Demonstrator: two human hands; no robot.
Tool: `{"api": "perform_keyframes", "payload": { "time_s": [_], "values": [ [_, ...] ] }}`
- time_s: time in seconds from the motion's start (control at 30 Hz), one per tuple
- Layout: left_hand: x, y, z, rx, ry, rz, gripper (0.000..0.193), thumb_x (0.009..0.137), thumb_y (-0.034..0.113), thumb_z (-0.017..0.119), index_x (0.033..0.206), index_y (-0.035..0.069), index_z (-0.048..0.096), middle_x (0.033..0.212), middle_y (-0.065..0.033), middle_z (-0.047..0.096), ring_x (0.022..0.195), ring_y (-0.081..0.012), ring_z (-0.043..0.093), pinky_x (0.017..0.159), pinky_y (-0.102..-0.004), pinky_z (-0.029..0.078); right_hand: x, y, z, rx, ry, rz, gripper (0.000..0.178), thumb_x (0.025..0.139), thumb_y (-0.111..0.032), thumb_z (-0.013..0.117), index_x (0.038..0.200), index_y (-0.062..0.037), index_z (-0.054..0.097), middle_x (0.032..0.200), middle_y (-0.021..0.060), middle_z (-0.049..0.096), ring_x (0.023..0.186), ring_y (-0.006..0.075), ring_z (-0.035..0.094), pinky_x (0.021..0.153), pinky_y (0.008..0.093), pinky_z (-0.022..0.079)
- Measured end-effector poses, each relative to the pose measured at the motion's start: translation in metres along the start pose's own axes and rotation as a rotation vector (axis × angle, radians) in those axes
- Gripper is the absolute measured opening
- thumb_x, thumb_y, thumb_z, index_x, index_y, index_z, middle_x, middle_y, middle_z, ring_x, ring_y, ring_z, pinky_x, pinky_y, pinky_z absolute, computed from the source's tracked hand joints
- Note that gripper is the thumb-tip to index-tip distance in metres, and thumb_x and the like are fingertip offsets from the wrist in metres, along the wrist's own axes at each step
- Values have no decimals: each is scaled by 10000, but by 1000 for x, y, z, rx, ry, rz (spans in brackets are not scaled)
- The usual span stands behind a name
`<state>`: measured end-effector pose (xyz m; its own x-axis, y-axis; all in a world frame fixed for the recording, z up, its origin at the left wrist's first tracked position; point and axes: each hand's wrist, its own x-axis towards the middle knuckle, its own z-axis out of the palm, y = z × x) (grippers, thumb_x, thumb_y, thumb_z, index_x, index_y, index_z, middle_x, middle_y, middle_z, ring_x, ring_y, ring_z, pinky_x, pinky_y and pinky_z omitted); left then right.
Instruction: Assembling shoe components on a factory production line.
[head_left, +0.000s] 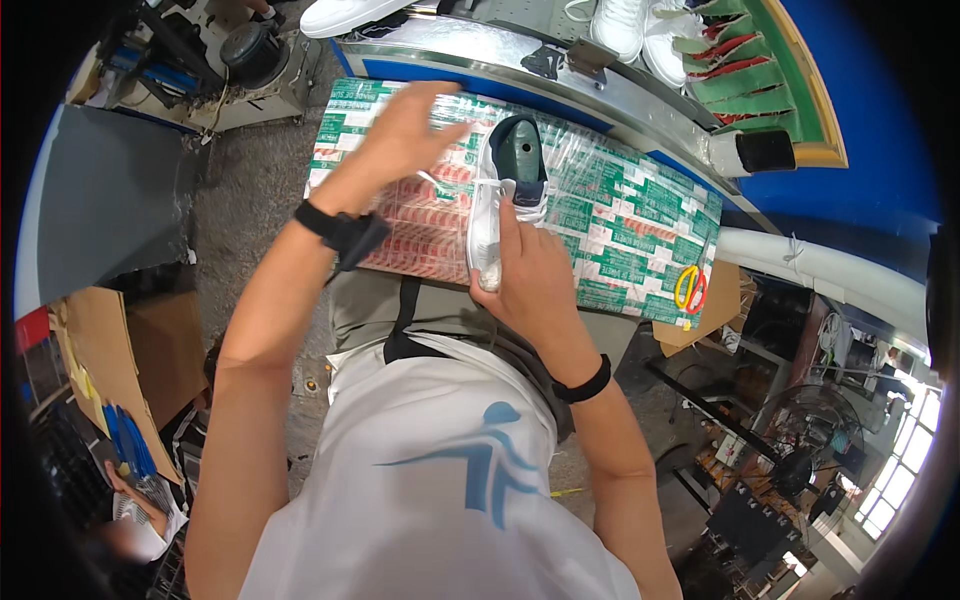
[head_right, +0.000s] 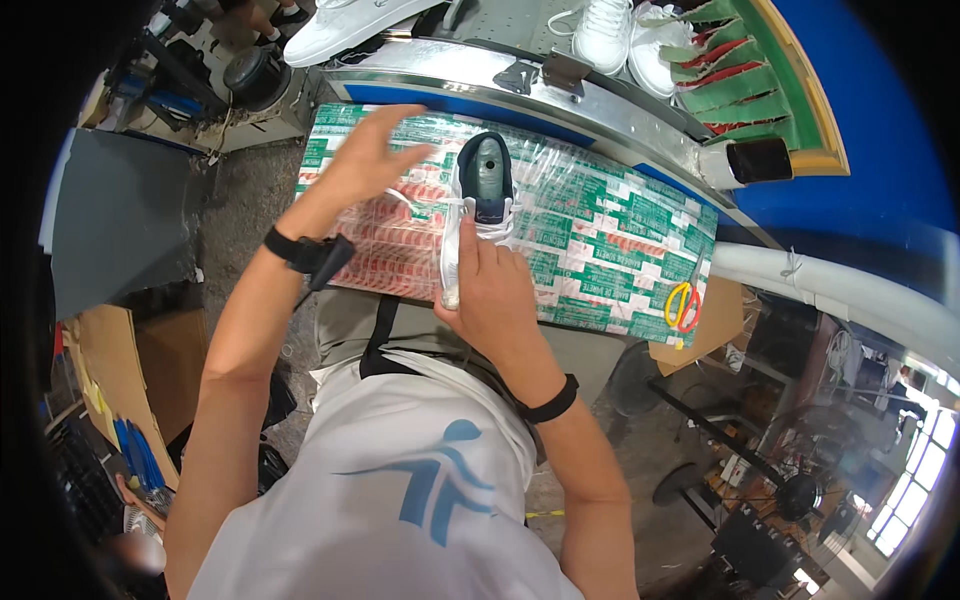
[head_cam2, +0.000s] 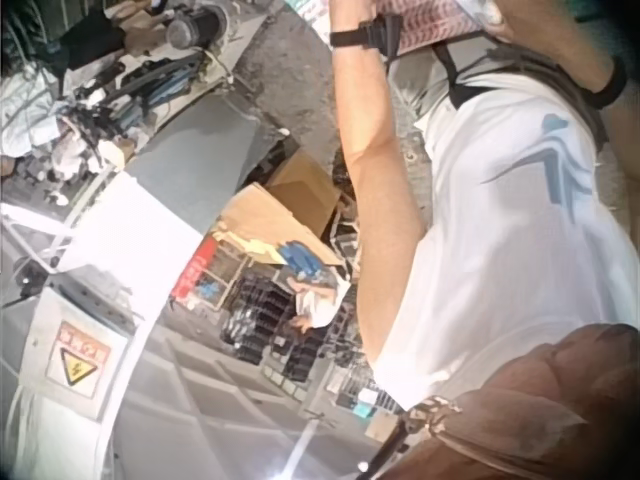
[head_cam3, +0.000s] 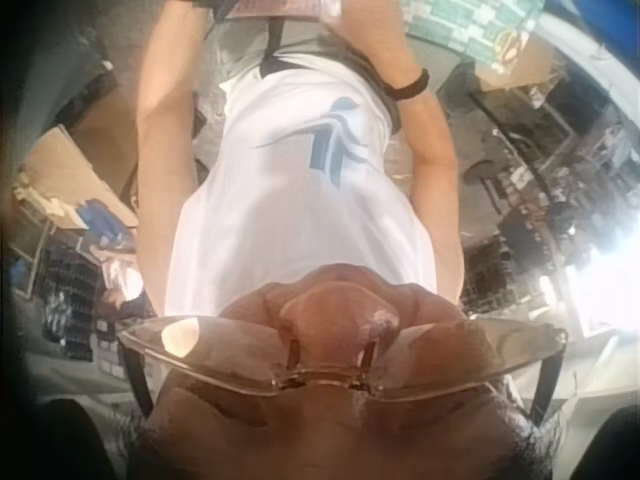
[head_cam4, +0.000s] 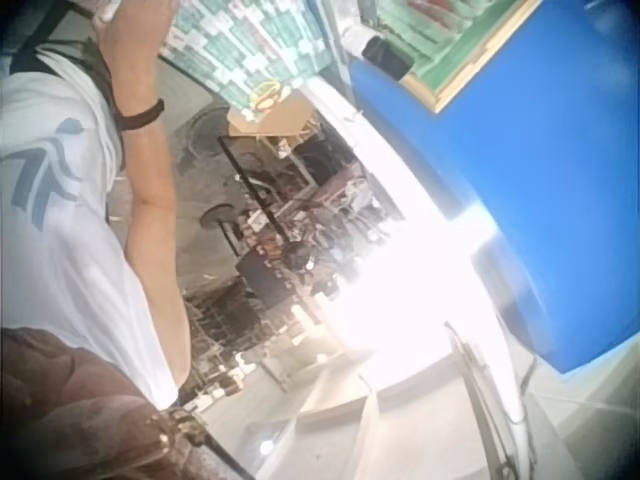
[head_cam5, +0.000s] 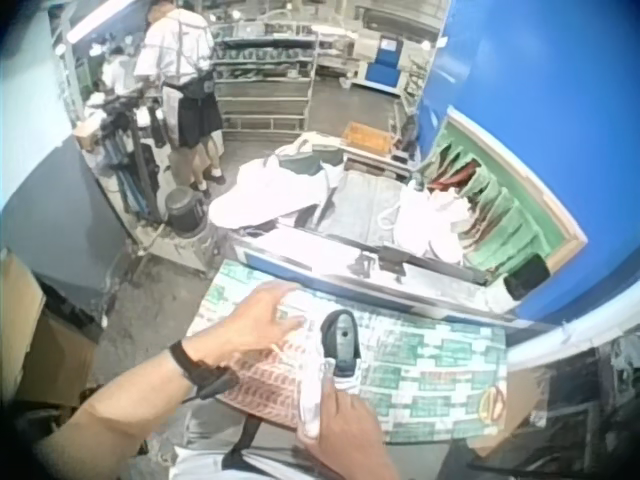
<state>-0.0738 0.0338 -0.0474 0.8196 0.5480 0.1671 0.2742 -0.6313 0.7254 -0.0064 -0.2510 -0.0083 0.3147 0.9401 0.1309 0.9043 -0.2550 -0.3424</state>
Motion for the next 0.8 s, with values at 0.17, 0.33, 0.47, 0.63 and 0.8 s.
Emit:
{"api": "perform_keyframes", "payload": {
  "time_s": [0.17, 0.33, 0.47, 0.63, 0.8],
  "values": [
    [31, 40, 47, -349, -439, -290, 941, 992, 550, 848, 1696, 35, 495, 1373, -218, 744, 1063, -234, 723, 932, -359, 597, 4, -9, -16, 112, -83, 45, 916, 813, -280, 901, 1561, 102, 538, 1074, 203, 719, 962, 392, 729, 845, 499, 589],
    [47, 27, 62, -468, -490, -167, 915, 992, 433, 899, 1662, -52, 509, 1291, -152, 787, 1137, -200, 725, 1011, -323, 583, 18, -18, -31, 408, -96, 240, 795, 818, -307, 873, 1433, 133, 629, 1089, 277, 756, 980, 444, 761, 865, 515, 615],
    [52, 18, 73, -531, -495, -157, 889, 992, 412, 905, 1643, -63, 530, 1341, -164, 772, 1166, -190, 720, 1039, -332, 579, -6, -65, 9, 641, -162, 83, 784, 829, -299, 861, 1450, 119, 630, 1136, 302, 761, 1043, 456, 766, 933, 522, 614],
    [45, 29, 68, -374, -477, -217, 984, 988, 510, 876, 1679, -60, 470, 1426, -210, 739, 1277, -270, 722, 1104, -358, 560, -39, -43, -11, 745, -339, 192, 807, 809, -219, 850, 1529, 61, 614, 1117, 213, 754, 1022, 390, 754, 937, 481, 597],
    [36, 57, 82, -335, -360, -372, 1231, 848, 605, 944, 1667, -122, 382, 1391, -328, 718, 1248, -324, 756, 1006, -375, 610, -35, 19, -35, 471, 51, 192, 892, 797, -233, 874, 1578, 59, 557, 1036, 161, 711, 931, 349, 717, 833, 469, 591]
  ]
}}
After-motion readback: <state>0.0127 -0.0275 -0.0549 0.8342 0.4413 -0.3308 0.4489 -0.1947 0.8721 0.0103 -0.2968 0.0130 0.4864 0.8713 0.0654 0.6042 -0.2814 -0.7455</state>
